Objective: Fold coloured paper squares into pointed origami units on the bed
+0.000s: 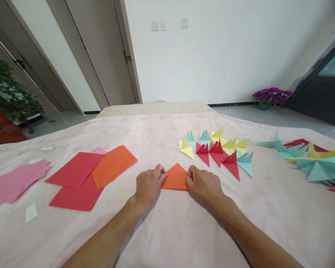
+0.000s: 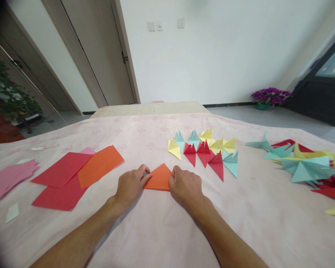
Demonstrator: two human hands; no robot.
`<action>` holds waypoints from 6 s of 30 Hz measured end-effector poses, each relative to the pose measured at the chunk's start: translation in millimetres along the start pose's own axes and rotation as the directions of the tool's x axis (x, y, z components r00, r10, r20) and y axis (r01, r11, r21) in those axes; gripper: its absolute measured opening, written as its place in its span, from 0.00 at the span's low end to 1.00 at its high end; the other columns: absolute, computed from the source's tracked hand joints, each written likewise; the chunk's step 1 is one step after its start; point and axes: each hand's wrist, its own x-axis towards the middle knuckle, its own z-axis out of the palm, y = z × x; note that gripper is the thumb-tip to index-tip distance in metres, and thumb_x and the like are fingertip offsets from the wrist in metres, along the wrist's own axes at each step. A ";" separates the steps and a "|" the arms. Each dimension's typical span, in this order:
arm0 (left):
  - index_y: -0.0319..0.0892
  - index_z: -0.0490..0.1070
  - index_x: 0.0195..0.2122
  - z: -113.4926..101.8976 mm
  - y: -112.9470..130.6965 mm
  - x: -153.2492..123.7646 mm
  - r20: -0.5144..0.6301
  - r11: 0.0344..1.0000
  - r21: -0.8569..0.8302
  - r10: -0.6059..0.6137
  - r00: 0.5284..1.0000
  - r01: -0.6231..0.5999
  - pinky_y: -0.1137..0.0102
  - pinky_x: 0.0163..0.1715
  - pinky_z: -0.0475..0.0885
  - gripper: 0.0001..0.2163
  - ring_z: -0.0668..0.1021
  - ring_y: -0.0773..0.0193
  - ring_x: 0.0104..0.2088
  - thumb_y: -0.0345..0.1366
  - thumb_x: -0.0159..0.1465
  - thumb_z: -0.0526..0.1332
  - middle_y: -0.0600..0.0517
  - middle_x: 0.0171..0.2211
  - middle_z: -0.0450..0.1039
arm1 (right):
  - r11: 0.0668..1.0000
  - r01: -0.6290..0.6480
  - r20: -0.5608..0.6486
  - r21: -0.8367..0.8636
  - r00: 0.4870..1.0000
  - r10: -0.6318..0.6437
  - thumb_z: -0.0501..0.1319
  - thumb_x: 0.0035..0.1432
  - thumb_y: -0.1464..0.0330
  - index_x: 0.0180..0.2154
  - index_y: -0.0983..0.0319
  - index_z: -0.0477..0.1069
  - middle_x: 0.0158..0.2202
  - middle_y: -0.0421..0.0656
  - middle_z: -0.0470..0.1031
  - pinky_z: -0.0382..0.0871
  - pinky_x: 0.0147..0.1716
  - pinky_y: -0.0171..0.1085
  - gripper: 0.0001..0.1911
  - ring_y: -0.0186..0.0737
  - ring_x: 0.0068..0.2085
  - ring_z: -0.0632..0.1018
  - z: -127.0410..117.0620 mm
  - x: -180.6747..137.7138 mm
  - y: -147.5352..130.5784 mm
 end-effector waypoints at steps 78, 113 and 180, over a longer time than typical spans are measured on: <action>0.45 0.69 0.52 5.7 -34.7 -12.8 -0.195 0.931 -0.259 0.211 0.958 -0.258 0.60 0.49 0.67 0.21 0.72 0.54 0.49 0.49 0.62 0.63 0.48 0.49 0.73 | 0.940 0.123 -0.060 0.318 0.992 -0.109 0.62 0.55 0.58 0.42 0.59 0.72 0.39 0.43 0.75 0.60 0.34 0.37 0.15 0.43 0.40 0.73 -2.4 -19.0 43.5; 0.47 0.75 0.44 -9.3 -48.6 -22.8 -0.324 0.747 -0.291 0.511 0.796 -0.598 0.55 0.60 0.64 0.12 0.69 0.54 0.61 0.27 0.62 0.60 0.49 0.52 0.76 | 0.655 0.752 -0.359 -0.074 0.593 -0.721 0.56 0.65 0.72 0.45 0.55 0.76 0.48 0.42 0.79 0.56 0.62 0.49 0.13 0.44 0.59 0.69 11.6 -23.2 33.0; 0.43 0.74 0.26 -23.3 -25.6 -38.7 -0.082 0.986 -0.082 0.136 0.987 -0.143 0.57 0.50 0.62 0.10 0.71 0.56 0.45 0.38 0.64 0.62 0.49 0.43 0.72 | 0.984 0.176 -0.171 -0.027 0.969 -0.178 0.55 0.60 0.65 0.25 0.60 0.71 0.24 0.44 0.73 0.43 0.28 0.39 0.13 0.38 0.28 0.70 14.4 -3.2 -4.8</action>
